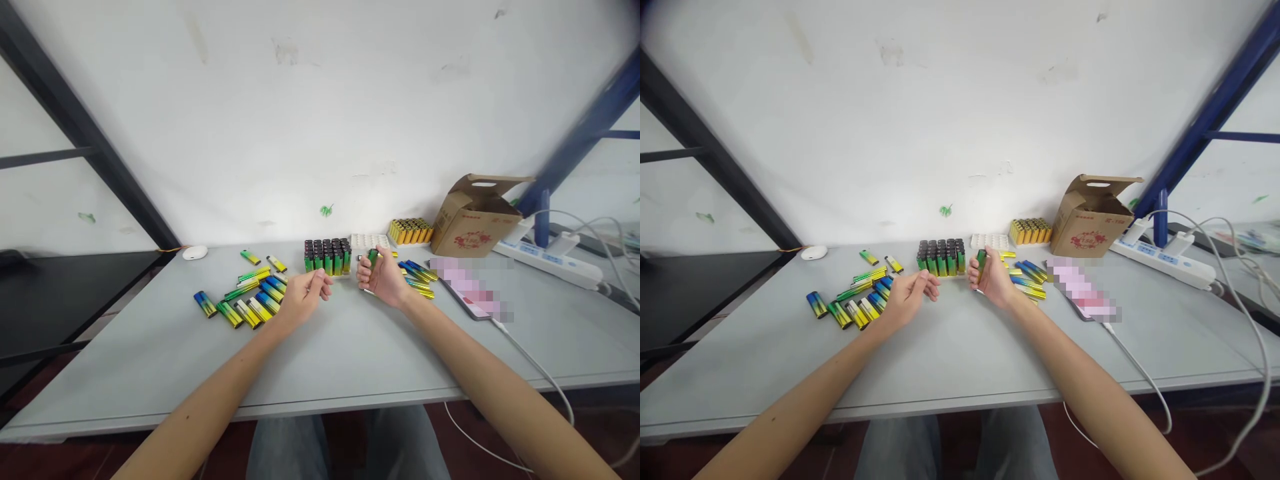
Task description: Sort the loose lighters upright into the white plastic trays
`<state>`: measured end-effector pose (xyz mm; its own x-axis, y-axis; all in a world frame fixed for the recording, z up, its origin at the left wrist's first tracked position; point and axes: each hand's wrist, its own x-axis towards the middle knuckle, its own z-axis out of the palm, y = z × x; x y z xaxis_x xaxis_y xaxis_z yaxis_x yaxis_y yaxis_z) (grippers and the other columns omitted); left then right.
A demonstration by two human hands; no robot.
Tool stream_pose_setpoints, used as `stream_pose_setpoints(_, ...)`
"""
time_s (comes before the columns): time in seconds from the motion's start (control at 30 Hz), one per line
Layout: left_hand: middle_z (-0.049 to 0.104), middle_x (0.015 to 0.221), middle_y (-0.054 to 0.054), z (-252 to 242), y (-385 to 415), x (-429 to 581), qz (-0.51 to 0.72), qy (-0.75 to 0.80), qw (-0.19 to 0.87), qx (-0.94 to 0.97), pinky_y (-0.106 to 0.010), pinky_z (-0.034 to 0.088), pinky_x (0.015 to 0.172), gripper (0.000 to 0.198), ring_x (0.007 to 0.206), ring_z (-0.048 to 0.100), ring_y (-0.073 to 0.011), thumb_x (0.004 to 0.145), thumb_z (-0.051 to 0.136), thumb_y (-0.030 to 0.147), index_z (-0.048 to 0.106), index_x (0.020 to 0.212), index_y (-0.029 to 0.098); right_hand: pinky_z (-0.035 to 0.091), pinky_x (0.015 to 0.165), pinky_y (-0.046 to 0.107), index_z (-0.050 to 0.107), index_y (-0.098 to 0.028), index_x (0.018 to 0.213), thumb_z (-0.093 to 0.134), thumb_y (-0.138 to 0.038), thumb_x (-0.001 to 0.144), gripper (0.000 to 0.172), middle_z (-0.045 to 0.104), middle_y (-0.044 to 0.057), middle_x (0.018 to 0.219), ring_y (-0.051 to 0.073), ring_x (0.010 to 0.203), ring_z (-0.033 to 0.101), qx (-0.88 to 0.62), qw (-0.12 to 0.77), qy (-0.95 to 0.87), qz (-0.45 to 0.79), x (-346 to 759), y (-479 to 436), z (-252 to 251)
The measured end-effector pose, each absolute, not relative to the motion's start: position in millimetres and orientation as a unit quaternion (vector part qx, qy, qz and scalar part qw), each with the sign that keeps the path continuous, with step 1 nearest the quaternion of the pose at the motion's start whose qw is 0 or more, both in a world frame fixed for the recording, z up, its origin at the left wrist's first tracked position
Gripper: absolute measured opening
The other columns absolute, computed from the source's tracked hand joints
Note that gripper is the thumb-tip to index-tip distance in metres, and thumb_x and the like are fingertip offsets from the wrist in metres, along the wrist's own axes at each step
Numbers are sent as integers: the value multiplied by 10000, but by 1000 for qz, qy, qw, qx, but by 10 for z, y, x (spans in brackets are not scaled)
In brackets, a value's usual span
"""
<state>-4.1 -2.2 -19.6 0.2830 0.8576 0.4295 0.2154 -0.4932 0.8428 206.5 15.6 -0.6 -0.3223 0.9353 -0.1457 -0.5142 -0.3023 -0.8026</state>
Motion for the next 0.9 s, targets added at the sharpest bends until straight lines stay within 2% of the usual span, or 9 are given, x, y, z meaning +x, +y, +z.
stream_pose_setpoints(0.13,635,638,-40,-187,-24,-46,472,373,340,723,-265,509,588,509,559,614,-126,975,360,506,645,791,127,275,430,203,318,-216,659,320,-495,887,360,261,-52,574,103,475,272,-349,486,-328,731,2052,139,25)
stream_pose_setpoints(0.4,629,619,-30,-170,-43,-37,470,373,337,725,-256,493,569,509,534,606,-120,972,366,509,644,772,133,267,422,207,326,-225,680,318,-425,878,281,252,-46,599,113,484,259,-357,486,-344,720,2044,132,41)
stream_pose_setpoints(0.9,626,614,-29,-169,-49,-45,460,375,325,736,-257,489,577,521,544,605,-120,979,348,505,645,761,135,273,437,203,364,-212,658,288,-459,908,359,274,-36,592,113,493,273,-359,474,-383,707,1995,106,14)
